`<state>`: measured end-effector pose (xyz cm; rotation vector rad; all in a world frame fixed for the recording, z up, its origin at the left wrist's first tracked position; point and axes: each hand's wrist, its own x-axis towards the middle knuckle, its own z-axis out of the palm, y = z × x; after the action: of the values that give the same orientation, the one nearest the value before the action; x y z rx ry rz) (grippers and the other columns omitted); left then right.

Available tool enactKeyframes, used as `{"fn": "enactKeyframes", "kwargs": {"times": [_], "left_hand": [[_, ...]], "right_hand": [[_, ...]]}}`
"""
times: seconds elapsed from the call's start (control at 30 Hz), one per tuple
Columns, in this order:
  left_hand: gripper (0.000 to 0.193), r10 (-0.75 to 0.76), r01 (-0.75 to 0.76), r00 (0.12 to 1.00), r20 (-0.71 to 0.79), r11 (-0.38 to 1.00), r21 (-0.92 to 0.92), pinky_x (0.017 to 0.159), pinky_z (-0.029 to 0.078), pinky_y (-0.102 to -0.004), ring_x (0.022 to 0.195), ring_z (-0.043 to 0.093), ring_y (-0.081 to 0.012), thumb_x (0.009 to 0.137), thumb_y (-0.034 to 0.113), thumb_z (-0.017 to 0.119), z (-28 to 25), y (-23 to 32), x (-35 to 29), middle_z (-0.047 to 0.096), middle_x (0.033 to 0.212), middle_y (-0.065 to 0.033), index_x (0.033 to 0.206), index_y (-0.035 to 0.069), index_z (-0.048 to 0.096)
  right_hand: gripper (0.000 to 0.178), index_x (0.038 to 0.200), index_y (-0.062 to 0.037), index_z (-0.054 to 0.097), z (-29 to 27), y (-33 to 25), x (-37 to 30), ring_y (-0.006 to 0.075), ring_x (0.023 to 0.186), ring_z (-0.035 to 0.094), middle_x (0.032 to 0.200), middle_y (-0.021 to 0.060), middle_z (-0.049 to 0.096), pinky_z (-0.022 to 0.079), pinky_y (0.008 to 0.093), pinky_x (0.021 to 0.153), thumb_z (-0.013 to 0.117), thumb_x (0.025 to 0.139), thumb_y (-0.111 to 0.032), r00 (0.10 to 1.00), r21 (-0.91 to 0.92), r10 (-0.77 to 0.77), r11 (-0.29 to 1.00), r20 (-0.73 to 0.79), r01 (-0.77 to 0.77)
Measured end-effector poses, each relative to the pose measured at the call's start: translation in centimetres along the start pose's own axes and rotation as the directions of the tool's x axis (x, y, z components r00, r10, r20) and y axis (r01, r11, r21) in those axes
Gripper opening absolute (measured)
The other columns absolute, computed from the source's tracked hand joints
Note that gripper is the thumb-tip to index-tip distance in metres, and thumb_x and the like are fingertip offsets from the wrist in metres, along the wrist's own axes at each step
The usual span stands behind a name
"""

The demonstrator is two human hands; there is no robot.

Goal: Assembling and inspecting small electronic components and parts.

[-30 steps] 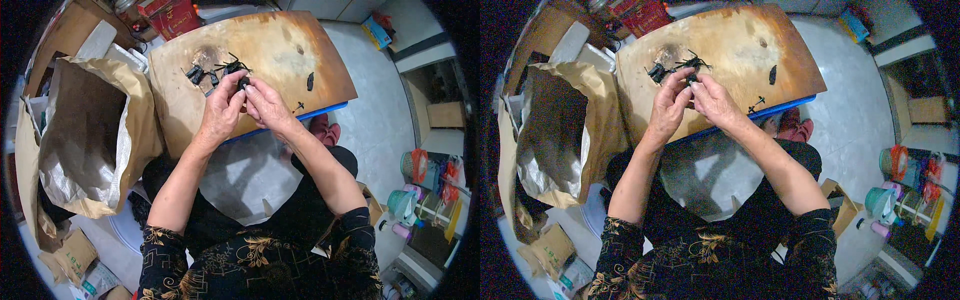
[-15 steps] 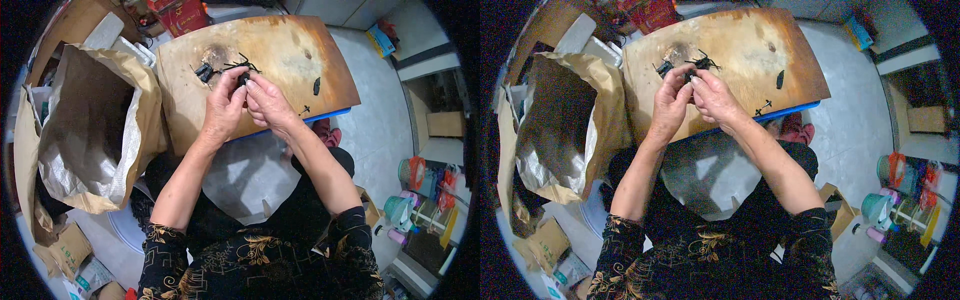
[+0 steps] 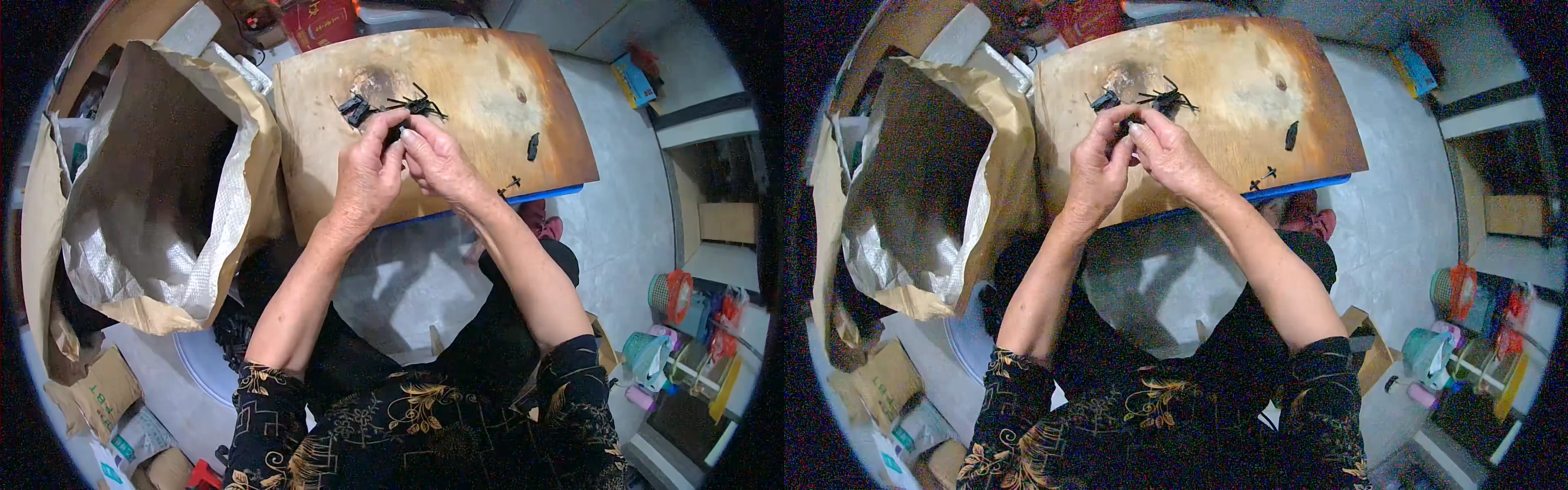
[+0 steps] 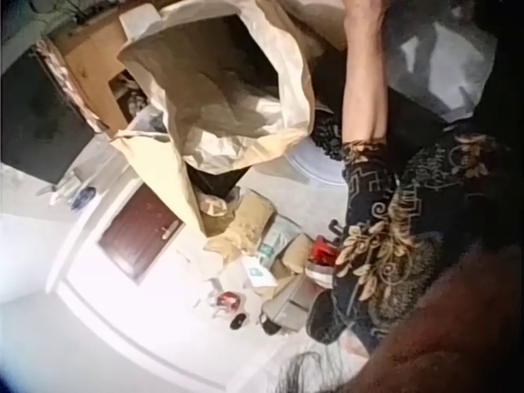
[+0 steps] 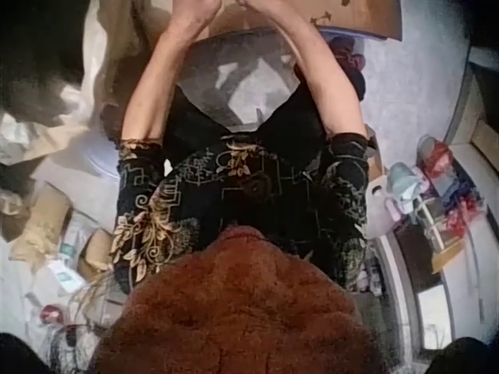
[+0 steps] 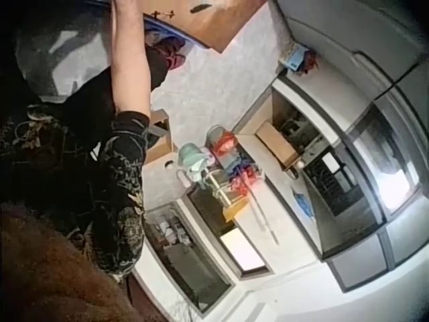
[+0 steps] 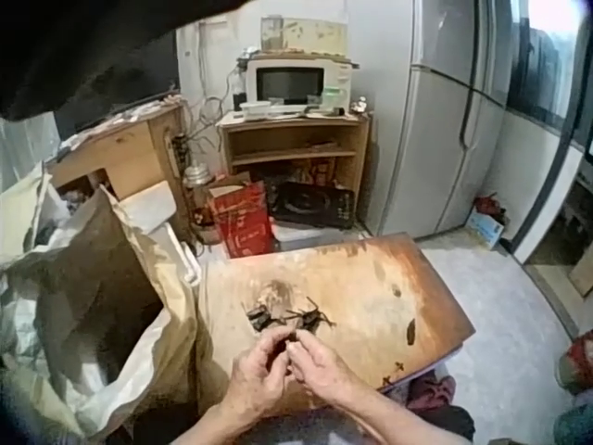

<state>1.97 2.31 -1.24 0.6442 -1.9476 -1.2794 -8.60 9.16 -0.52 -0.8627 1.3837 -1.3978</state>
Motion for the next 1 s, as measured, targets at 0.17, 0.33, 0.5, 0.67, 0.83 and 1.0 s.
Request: {"fn": "enactKeyframes", "kwargs": {"times": [0.17, 0.33, 0.5, 0.67, 0.83, 1.0], "left_hand": [[0.032, 0.058, -0.06, 0.998, 0.018, 0.986, 0.158, 0.063, 0.049, -0.0316, 0.073, 0.062, -0.027, 0.076, -0.005, 0.053, -1.4, -0.3, -0.4, 0.06, 0.089, -0.0144, 0.106, 0.005, 0.053], [0.032, 0.166, -0.174, 0.985, 0.053, 0.954, 0.243, 0.062, 0.048, -0.0321, 0.074, 0.061, -0.0285, 0.075, -0.005, 0.054, -2.3, -0.4, -0.1, 0.059, 0.091, -0.0149, 0.106, 0.005, 0.053], [0.032, -0.012, 0.014, 0.999, 0.044, 1.0, -0.025, 0.063, 0.051, -0.0246, 0.077, 0.06, -0.0127, 0.083, -0.004, 0.048, -2.8, -0.1, 0.1, 0.06, 0.094, -0.0087, 0.114, 0.004, 0.049], [0.039, -0.268, 0.295, 0.955, 0.13, 0.795, -0.53, 0.063, 0.052, -0.0232, 0.075, 0.06, -0.014, 0.087, -0.004, 0.04, -4.0, 0.3, 0.8, 0.058, 0.091, -0.011, 0.125, 0.004, 0.037], [0.034, -0.398, 0.38, 0.906, 0.145, 0.611, -0.694, 0.065, 0.053, -0.0253, 0.074, 0.063, -0.0188, 0.09, 0.006, 0.041, -6.1, 0.1, 1.6, 0.059, 0.086, -0.0112, 0.123, 0.005, 0.037], [0.027, -0.424, 0.324, 0.902, 0.082, 0.539, -0.778, 0.063, 0.052, -0.0278, 0.07, 0.062, -0.0208, 0.092, 0.012, 0.04, -7.8, 0.2, 2.3, 0.057, 0.083, -0.011, 0.118, 0.007, 0.037]], "right_hand": [[0.022, 0.107, -0.0115, 0.051, 0.6, 1.4, 0.6, 0.0023, 0.045, 0.032, 0.056, -0.0071, 0.036, 0.028, 0.0194, 0.039, 0.04, 0.094, -0.025, 0.997, -0.225, -0.082, 0.971, -0.008, 0.078], [0.022, 0.106, -0.0111, 0.052, 1.0, 1.2, 0.9, 0.0023, 0.045, 0.032, 0.056, -0.007, 0.036, 0.028, 0.0194, 0.038, 0.04, 0.094, -0.025, 0.992, -0.291, -0.127, 0.95, -0.019, 0.116], [0.025, 0.111, -0.0105, 0.051, 2.1, -0.2, 1.1, 0.0021, 0.044, 0.03, 0.056, -0.0074, 0.035, 0.025, 0.0188, 0.038, 0.04, 0.094, -0.025, 0.99, -0.183, -0.136, 0.975, -0.026, 0.129], [0.03, 0.119, -0.0106, 0.047, 1.4, -1.5, 1.7, 0.0023, 0.043, 0.024, 0.054, -0.0077, 0.029, 0.02, 0.0175, 0.037, 0.041, 0.095, -0.027, 0.989, 0.159, 0.094, 0.981, 0.111, -0.111], [0.027, 0.112, -0.0071, 0.054, -1.5, 2.1, 4.1, 0.0053, 0.05, 0.04, 0.061, -0.0052, 0.044, 0.033, 0.0201, 0.045, 0.052, 0.089, -0.021, 0.991, -0.458, -0.104, 0.887, -0.082, 0.055], [0.031, 0.111, -0.0123, 0.053, -0.3, 5.1, 3.7, 0.0334, 0.071, 0.06, 0.076, 0.0191, 0.06, 0.046, 0.0414, 0.062, 0.057, 0.081, -0.017, 0.975, -0.852, -0.221, 0.512, -0.005, 0.112]]}}
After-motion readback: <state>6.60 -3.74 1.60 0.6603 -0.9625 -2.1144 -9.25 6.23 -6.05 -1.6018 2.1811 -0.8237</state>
